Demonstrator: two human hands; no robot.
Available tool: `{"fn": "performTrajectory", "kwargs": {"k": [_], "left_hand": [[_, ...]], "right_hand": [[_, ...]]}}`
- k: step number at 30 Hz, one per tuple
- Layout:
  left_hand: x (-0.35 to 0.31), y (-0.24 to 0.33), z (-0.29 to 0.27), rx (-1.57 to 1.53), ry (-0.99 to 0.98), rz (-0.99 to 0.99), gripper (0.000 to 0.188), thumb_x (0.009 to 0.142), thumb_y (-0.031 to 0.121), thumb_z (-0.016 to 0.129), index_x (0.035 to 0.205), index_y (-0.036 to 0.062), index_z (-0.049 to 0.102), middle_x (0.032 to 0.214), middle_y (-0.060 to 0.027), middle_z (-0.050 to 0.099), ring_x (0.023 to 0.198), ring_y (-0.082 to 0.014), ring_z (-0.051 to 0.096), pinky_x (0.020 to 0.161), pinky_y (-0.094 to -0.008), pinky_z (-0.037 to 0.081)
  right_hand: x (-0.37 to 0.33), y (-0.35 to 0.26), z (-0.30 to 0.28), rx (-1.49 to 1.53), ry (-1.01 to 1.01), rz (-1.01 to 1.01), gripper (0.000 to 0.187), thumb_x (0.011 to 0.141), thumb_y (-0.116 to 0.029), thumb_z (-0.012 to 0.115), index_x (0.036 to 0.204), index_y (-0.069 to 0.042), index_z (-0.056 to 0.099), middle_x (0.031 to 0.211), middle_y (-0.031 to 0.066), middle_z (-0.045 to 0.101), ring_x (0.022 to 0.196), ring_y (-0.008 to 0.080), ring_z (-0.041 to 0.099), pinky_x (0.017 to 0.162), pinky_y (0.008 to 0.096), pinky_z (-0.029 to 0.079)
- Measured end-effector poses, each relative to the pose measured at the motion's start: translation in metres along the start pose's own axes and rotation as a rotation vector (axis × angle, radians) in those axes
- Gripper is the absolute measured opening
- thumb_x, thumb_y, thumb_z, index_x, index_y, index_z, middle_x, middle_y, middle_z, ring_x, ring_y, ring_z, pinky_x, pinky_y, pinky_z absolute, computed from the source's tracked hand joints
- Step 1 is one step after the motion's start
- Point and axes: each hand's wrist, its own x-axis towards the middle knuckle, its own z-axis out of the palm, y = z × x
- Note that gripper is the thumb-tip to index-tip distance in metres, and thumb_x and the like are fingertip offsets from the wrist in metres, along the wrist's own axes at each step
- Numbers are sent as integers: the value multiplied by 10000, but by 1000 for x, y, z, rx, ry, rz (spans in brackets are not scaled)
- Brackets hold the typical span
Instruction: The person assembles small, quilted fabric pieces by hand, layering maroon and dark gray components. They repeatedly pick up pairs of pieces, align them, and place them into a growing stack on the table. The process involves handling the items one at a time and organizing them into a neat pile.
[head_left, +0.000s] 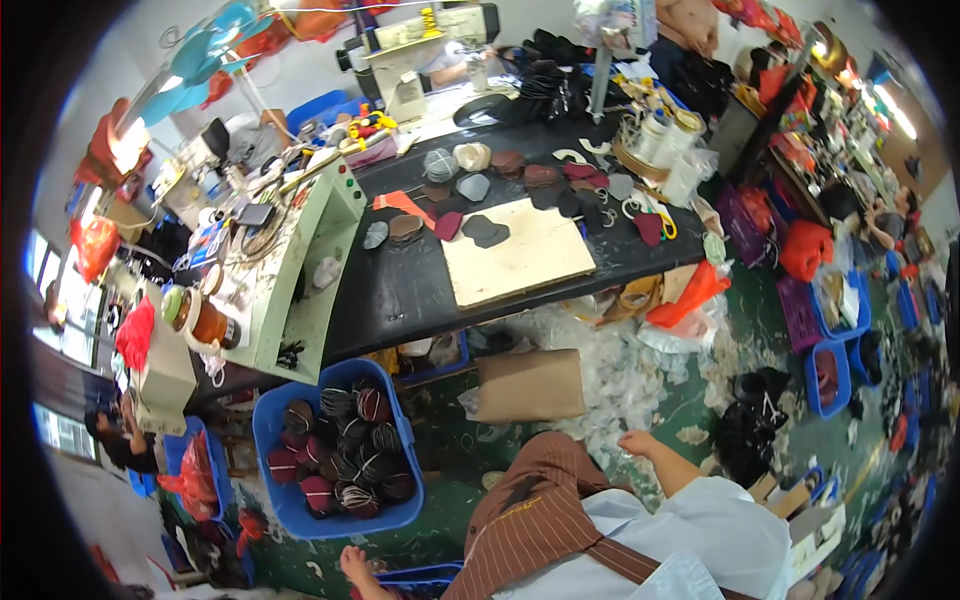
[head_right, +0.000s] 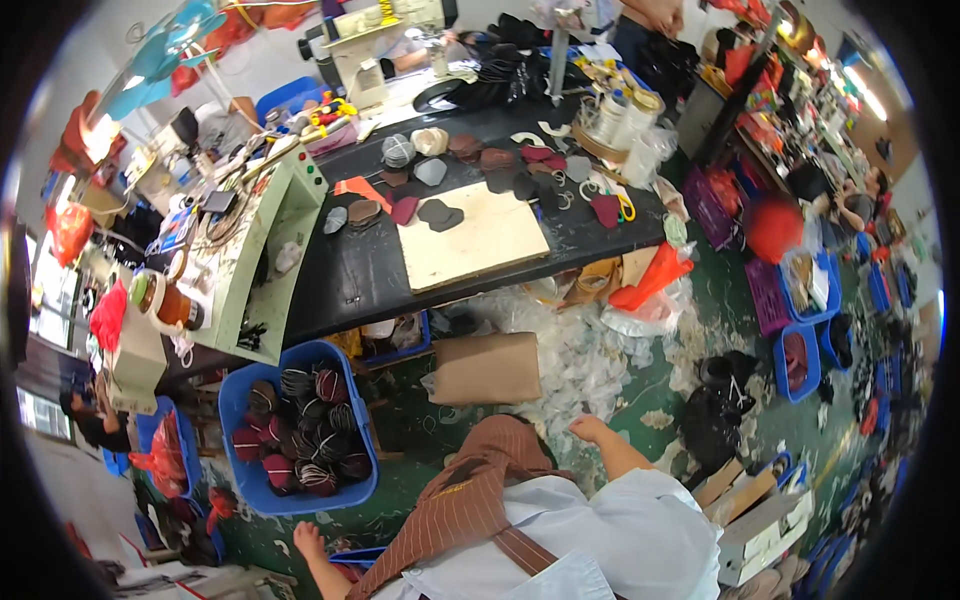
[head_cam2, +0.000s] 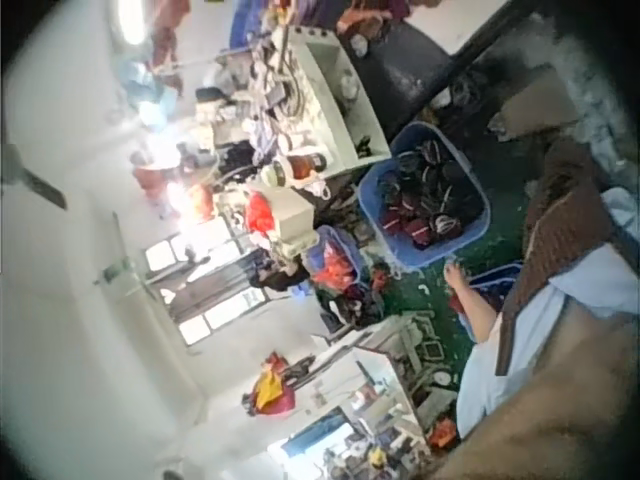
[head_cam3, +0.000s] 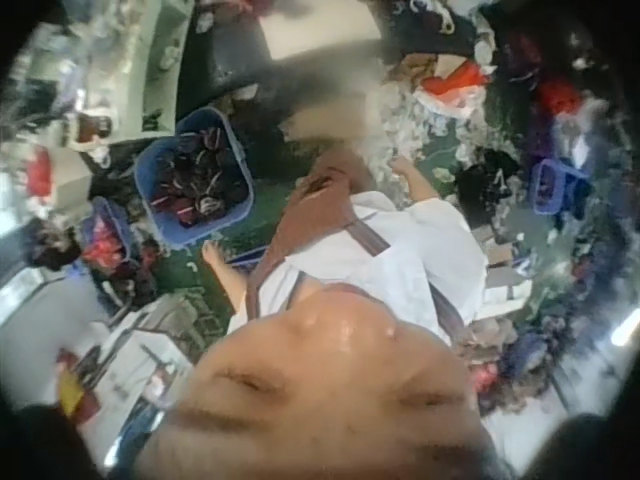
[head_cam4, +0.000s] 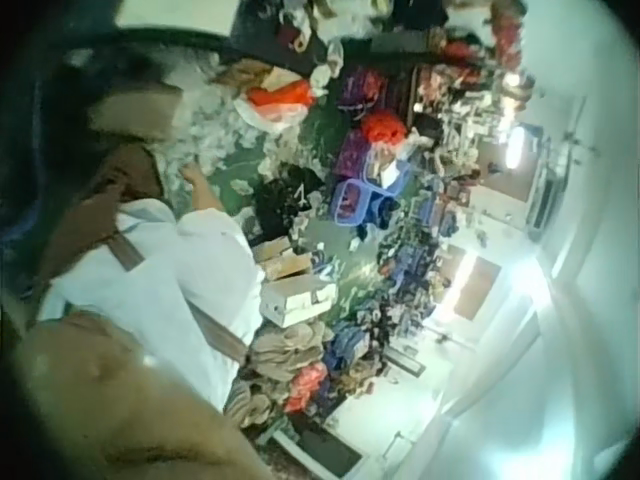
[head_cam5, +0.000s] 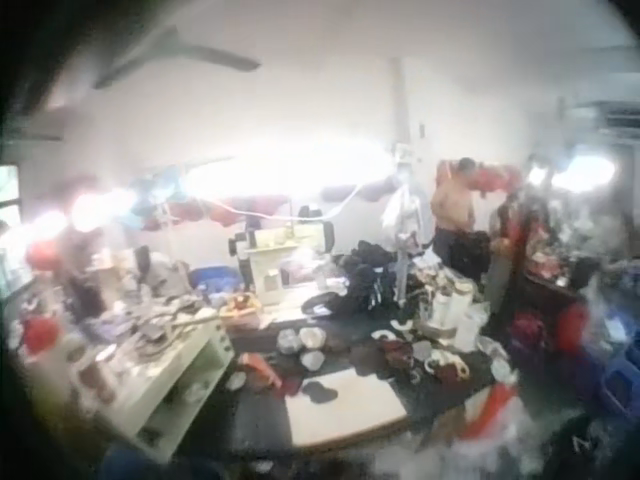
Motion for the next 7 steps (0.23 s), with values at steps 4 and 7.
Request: {"fn": "performTrajectory", "kwargs": {"k": [4,7], "left_hand": [[-110,14,119,268,-336,-237,88,873,228,549,884,150,588,710,5,550,611,-112,541,403,-221,321],[-32,-144,85,282,-462,-253,115,884,241,553,862,135,592,670,-36,581,574,-171,551,385,-301,370]], "right_hand": [[-20,7,-34,-91,2,-4,324,802,-356,647,963,-81,704,817,91,694,713,210,650,679,350,511],[-7,-66,-81,-131,81,-258,342,839,-328,653,1042,-54,683,925,108,696,852,226,659,770,331,511]]}}
